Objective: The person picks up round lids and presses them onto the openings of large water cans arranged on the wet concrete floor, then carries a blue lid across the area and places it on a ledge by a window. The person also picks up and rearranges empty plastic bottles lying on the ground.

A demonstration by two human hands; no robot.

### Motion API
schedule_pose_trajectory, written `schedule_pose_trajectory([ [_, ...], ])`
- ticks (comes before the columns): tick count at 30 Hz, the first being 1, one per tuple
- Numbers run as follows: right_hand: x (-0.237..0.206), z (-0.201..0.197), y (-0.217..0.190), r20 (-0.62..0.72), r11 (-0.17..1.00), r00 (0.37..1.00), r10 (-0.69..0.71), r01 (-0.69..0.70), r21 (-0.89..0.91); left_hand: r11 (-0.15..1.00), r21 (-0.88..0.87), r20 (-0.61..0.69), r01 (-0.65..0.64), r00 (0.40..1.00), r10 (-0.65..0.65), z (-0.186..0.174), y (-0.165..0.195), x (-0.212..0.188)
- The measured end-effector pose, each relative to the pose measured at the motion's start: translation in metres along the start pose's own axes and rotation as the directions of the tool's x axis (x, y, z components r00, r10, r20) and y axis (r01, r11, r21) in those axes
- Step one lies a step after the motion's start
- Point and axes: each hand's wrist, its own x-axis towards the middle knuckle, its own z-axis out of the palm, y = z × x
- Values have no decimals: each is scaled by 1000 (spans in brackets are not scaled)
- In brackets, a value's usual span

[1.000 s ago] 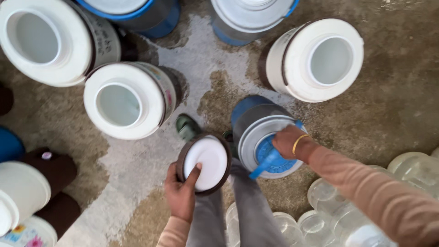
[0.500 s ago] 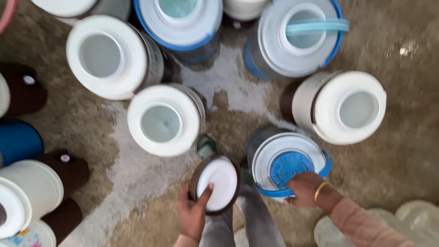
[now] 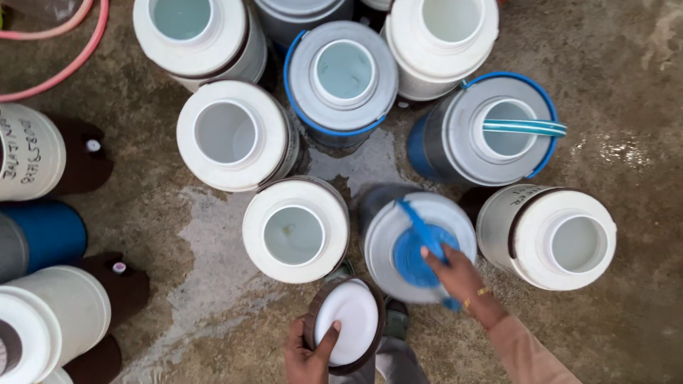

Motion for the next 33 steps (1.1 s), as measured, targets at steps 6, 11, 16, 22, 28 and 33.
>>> schedule_pose_trajectory([
  [6,71,23,-27,-51,948,984,169,-148,282,993,-79,-6,89,996,-90,-2,21,-3],
  [11,120,15,-59,60,897,995,78,-96,432,991,-81,25,111,994,-109,-9,23,-3],
  [16,139,-1,-75,163,939,979,122,-167,301,993,86,13,86,996,-87,-12,26,2],
  [22,142,-24,-50,-72,984,991,116,-104,143,983,2,25,186,982,-186,-2,46,4],
  [28,152,-5,-31,-244,827,954,-175,7,-562,990,77,37,122,991,-125,-1,44,6],
  [33,160,30,-41,-206,748,973,-108,-57,-661,985,88,71,147,986,-154,-8,45,10],
])
